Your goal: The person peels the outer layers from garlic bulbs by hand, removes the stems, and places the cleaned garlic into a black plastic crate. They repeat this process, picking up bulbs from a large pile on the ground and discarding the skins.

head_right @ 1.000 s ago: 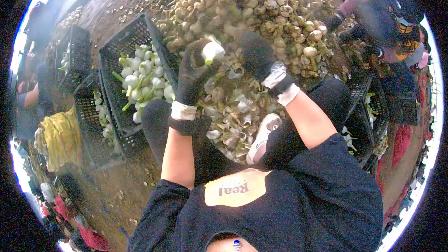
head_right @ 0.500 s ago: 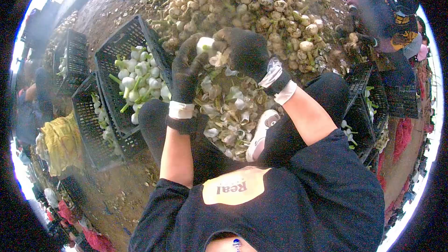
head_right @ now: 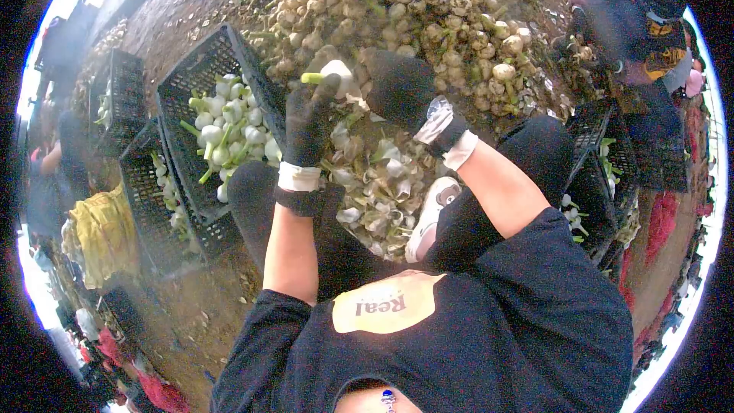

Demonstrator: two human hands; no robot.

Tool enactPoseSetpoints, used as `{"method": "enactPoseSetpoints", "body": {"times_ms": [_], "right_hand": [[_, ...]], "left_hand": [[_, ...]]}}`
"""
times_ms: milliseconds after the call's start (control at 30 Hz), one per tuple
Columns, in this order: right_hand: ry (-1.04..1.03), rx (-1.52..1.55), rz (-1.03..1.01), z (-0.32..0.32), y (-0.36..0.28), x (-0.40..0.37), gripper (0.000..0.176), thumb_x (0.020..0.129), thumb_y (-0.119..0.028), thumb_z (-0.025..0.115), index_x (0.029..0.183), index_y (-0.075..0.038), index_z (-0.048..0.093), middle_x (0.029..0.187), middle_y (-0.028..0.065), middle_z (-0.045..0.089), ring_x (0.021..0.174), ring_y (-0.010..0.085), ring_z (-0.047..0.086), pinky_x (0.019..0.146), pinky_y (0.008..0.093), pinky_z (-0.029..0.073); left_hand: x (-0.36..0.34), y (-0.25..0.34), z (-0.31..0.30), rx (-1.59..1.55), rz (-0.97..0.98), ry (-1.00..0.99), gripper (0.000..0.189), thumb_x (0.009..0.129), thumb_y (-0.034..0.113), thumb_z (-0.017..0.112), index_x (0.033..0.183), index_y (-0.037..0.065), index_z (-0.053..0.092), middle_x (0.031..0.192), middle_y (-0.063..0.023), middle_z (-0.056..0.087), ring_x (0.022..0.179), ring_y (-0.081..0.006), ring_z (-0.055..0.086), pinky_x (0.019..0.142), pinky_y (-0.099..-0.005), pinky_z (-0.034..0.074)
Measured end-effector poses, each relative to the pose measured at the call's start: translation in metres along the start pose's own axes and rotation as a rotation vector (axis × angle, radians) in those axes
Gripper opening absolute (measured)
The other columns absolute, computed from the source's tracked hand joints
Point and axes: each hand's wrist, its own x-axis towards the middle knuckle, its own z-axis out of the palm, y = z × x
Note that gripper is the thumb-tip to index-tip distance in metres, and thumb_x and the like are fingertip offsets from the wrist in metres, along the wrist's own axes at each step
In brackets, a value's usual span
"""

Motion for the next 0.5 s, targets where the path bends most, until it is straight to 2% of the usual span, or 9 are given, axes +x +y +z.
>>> {"method": "enactPoseSetpoints", "body": {"times_ms": [67,133,167,200,267,333,400,500], "right_hand": [[-0.030,-0.003,0.075,-0.002,-0.001,0.002,0.012,0.088,-0.019,0.061,0.089,-0.008,0.063,0.078,0.0149,0.064,0.069,0.0349,0.064,0.058,0.0417,0.049],[0.003,0.229,0.149,-0.010,-0.004,0.007,0.020,0.084,-0.030,0.065,0.089,-0.011,0.064,0.081,0.0119,0.067,0.071,0.0371,0.064,0.061,0.0448,0.050],[0.006,0.362,0.154,-0.021,-0.014,0.008,0.019,0.087,-0.030,0.063,0.090,-0.012,0.064,0.082,0.0124,0.067,0.074,0.0371,0.064,0.063,0.0443,0.050],[0.002,0.361,0.153,-0.020,-0.014,0.008,0.019,0.087,-0.030,0.063,0.090,-0.012,0.064,0.082,0.0124,0.067,0.074,0.0371,0.064,0.063,0.0443,0.050],[-0.015,0.305,0.058,-0.019,-0.014,0.005,0.018,0.088,-0.030,0.063,0.090,-0.012,0.065,0.081,0.0123,0.068,0.074,0.0361,0.065,0.063,0.0443,0.050],[-0.016,0.258,0.032,-0.017,-0.008,0.003,0.014,0.086,-0.025,0.062,0.088,-0.012,0.065,0.076,0.0120,0.067,0.070,0.0345,0.064,0.062,0.0443,0.049],[-0.061,0.134,0.003,-0.016,-0.004,0.002,0.012,0.083,-0.016,0.068,0.086,-0.005,0.065,0.080,0.0166,0.065,0.071,0.0343,0.065,0.061,0.0395,0.050],[-0.099,0.250,0.009,-0.024,-0.007,0.005,0.013,0.081,-0.016,0.069,0.085,-0.004,0.064,0.079,0.0171,0.065,0.070,0.0343,0.065,0.061,0.0404,0.050]], "left_hand": [[-0.003,0.000,-0.001,-0.011,0.273,-0.050,0.058,0.083,0.012,0.076,0.134,0.000,0.052,0.131,-0.0126,0.057,0.116,-0.0181,0.056,0.099,-0.0327,0.045],[0.000,0.006,0.001,0.008,0.243,0.022,0.059,0.079,0.009,0.078,0.131,0.001,0.053,0.128,-0.0115,0.059,0.114,-0.0179,0.057,0.098,-0.0322,0.046],[0.003,0.009,0.002,0.026,0.213,0.095,0.060,0.075,0.006,0.080,0.129,0.001,0.055,0.125,-0.0105,0.060,0.111,-0.0176,0.058,0.096,-0.0317,0.047],[0.007,0.004,0.001,0.023,0.211,0.098,0.060,0.075,0.006,0.080,0.129,0.001,0.055,0.125,-0.0105,0.060,0.111,-0.0176,0.058,0.096,-0.0317,0.047],[0.013,-0.004,0.002,0.287,0.448,0.107,0.062,0.066,0.001,0.083,0.123,0.002,0.057,0.118,-0.0093,0.062,0.107,-0.0170,0.060,0.093,-0.0310,0.049],[0.009,-0.005,0.004,0.263,0.407,0.114,0.061,0.062,-0.002,0.082,0.117,0.004,0.057,0.112,-0.0085,0.063,0.102,-0.0167,0.061,0.091,-0.0304,0.049],[0.003,0.002,0.005,0.365,0.412,0.127,0.057,0.064,-0.002,0.080,0.116,0.003,0.056,0.110,-0.0080,0.063,0.101,-0.0162,0.061,0.091,-0.0296,0.049],[0.007,-0.010,0.000,0.319,0.462,0.080,0.055,0.065,-0.003,0.079,0.114,0.004,0.055,0.109,-0.0078,0.063,0.101,-0.0165,0.062,0.091,-0.0294,0.049]]}}
